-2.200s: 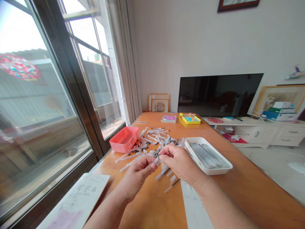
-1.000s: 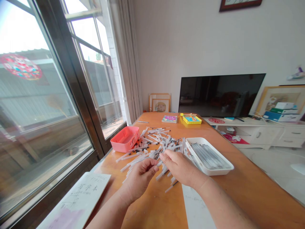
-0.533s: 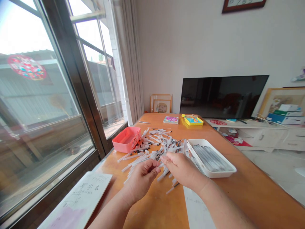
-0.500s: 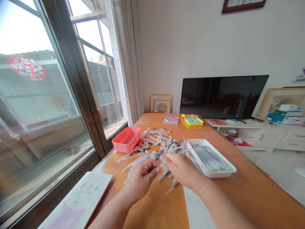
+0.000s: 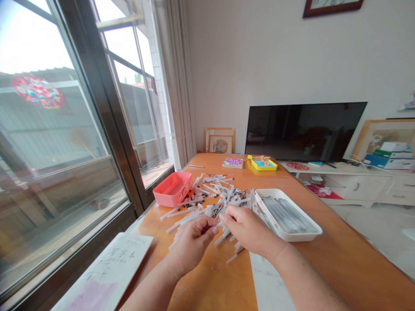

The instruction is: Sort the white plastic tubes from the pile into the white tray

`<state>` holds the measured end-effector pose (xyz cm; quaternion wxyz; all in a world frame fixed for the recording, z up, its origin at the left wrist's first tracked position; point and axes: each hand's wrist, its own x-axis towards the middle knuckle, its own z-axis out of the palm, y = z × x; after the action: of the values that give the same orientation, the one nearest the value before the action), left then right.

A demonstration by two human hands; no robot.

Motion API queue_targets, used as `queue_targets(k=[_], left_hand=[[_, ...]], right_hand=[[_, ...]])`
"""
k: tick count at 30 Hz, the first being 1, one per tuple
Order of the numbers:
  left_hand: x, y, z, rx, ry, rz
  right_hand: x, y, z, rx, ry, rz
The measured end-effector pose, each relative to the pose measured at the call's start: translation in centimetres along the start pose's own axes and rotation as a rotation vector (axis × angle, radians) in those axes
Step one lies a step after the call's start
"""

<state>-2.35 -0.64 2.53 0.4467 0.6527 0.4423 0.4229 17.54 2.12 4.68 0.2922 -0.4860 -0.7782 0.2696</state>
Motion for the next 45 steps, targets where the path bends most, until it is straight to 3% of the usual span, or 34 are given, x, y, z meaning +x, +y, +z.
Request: queue_targets(k=[8, 13, 18, 26, 36, 45], left_hand=[[-0.1, 0.1, 0.0, -0.002, 0.008, 0.002], [-0.1, 0.3, 0.0, -0.002, 0.013, 0.015], [0.0, 0.2, -0.1, 0.013, 0.012, -0.009], [0.0, -0.2, -0.1, 0.188, 0.07, 0.129], [-0.5, 0.6, -0.6, 0.397, -0.09, 0.096], [-0.6, 0.4, -0.1, 0.462, 0.096, 0.231]], right_hand=[[-0.2, -0.2, -0.2, 0.005, -0.034, -0.01], [-0.1, 0.0, 0.2, 0.009, 0.013, 0.021], [-0.2, -0.5, -0.3, 0.05, -0.06, -0.016], [0.2, 0.3, 1.0, -0.01, 0.095, -0.005], [0.0, -0.2, 0.1, 0.063, 0.096, -0.012], [0.1, -0.1, 0.8, 0.125, 0.14, 0.053]])
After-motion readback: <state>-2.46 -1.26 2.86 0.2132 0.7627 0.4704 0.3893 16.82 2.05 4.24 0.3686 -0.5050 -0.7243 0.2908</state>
